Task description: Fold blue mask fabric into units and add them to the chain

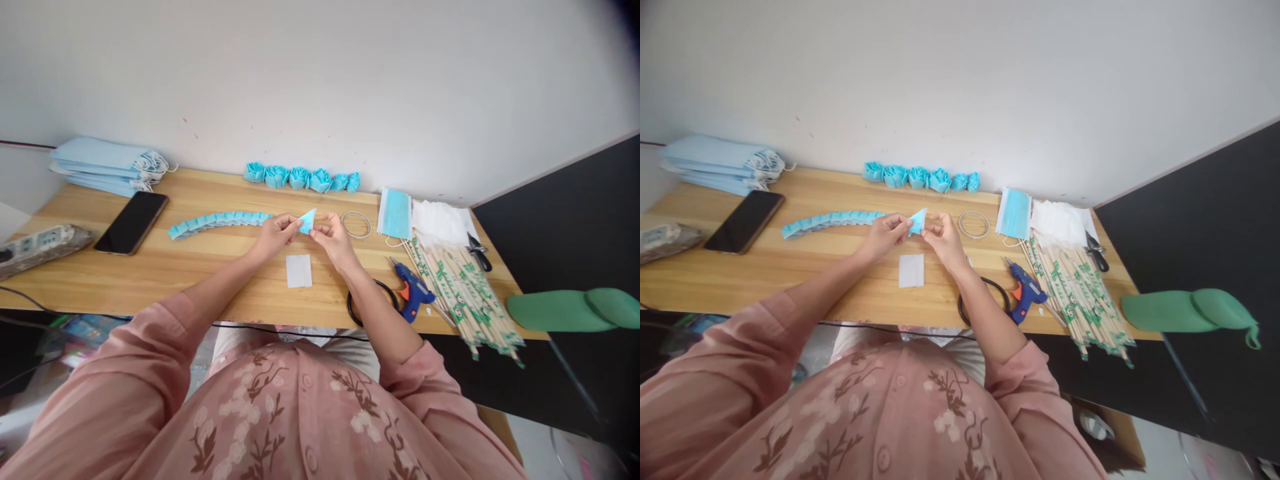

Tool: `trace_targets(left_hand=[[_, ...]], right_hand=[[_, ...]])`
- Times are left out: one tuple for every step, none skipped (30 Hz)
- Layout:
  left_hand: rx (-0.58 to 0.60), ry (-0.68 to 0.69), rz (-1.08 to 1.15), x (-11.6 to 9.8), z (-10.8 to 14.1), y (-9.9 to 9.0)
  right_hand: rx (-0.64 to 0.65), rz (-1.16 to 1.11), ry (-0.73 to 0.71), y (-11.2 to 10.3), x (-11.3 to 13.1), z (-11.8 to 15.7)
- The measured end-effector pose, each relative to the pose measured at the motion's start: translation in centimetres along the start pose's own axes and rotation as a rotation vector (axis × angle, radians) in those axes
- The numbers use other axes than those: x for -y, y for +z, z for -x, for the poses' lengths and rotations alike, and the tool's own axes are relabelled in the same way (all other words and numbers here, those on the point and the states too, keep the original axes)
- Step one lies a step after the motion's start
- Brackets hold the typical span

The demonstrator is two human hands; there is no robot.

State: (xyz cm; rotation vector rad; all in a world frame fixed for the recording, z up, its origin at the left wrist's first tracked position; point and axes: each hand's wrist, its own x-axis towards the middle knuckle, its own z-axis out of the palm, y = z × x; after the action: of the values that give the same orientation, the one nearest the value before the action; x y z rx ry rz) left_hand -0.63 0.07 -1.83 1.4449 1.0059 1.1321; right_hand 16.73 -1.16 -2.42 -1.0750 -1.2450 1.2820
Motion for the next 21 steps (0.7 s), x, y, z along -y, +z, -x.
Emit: trace_targets(left_hand=[[-0.001,-0.002,0.002,-0.05,0.01,0.01],[-0.004,-0.004,0.004,-0.11,0.02,0.02],[-0.008,-0.006,0.005,-0.16,0.03,0.03],[-0.011,-0.008,0.006,-0.20,0.04,0.03],[-0.013,-0.009,0.007,-0.22,0.04,0.03],[-0.015,-0.009,0.009,-0.22,0.04,0.03],[-0.016,-0.008,0.012,-0.20,0.03,0.03],[-0.019,-0.007,0.015,-0.18,0.03,0.02],[-0.020,-0.006,0.015,-0.14,0.02,0.02],[-0.019,-0.005,0.015,-0.11,0.02,0.01],[-0.019,-0.005,0.013,-0.09,0.02,-0.01],[-0.016,-0.004,0.009,-0.07,0.01,-0.03],[-0.012,-0.001,0.004,-0.05,0.01,-0.05],[-0.006,0.002,0.000,-0.04,0.00,-0.06],[-0.002,0.006,-0.005,-0.03,-0.01,-0.08],[0.002,0.009,-0.013,-0.01,-0.01,-0.09],[0.006,0.011,-0.023,0.01,-0.02,-0.09],[0.010,0.013,-0.033,0.04,-0.03,-0.08],[0.013,0.016,-0.043,0.07,-0.03,-0.07],[0.016,0.020,-0.050,0.10,-0.03,-0.04],[0.020,0.025,-0.053,0.12,-0.03,-0.02]], right_hand=[[0.008,0.013,-0.017,-0.02,-0.06,0.01],[0.022,0.029,-0.039,-0.03,-0.10,0.02],[0.037,0.045,-0.064,-0.05,-0.14,0.04],[0.048,0.058,-0.086,-0.07,-0.15,0.05],[0.054,0.066,-0.102,-0.08,-0.15,0.07],[0.056,0.071,-0.107,-0.07,-0.13,0.09],[0.055,0.072,-0.102,-0.06,-0.09,0.11],[0.051,0.070,-0.092,-0.05,-0.03,0.14],[0.046,0.067,-0.081,-0.02,0.04,0.17],[0.042,0.063,-0.073,0.00,0.11,0.19],[0.037,0.057,-0.067,0.01,0.17,0.22],[0.035,0.050,-0.063,0.02,0.21,0.23],[0.032,0.044,-0.061,0.02,0.24,0.24],[0.028,0.039,-0.062,0.01,0.23,0.23],[0.024,0.037,-0.066,0.00,0.20,0.21],[0.020,0.039,-0.070,-0.01,0.15,0.18],[0.016,0.042,-0.074,-0.02,0.08,0.14],[0.012,0.044,-0.074,-0.02,0.02,0.09],[0.008,0.041,-0.069,0.00,-0.03,0.05],[0.002,0.031,-0.058,0.02,-0.07,0.01],[-0.007,0.015,-0.042,0.04,-0.09,-0.03]])
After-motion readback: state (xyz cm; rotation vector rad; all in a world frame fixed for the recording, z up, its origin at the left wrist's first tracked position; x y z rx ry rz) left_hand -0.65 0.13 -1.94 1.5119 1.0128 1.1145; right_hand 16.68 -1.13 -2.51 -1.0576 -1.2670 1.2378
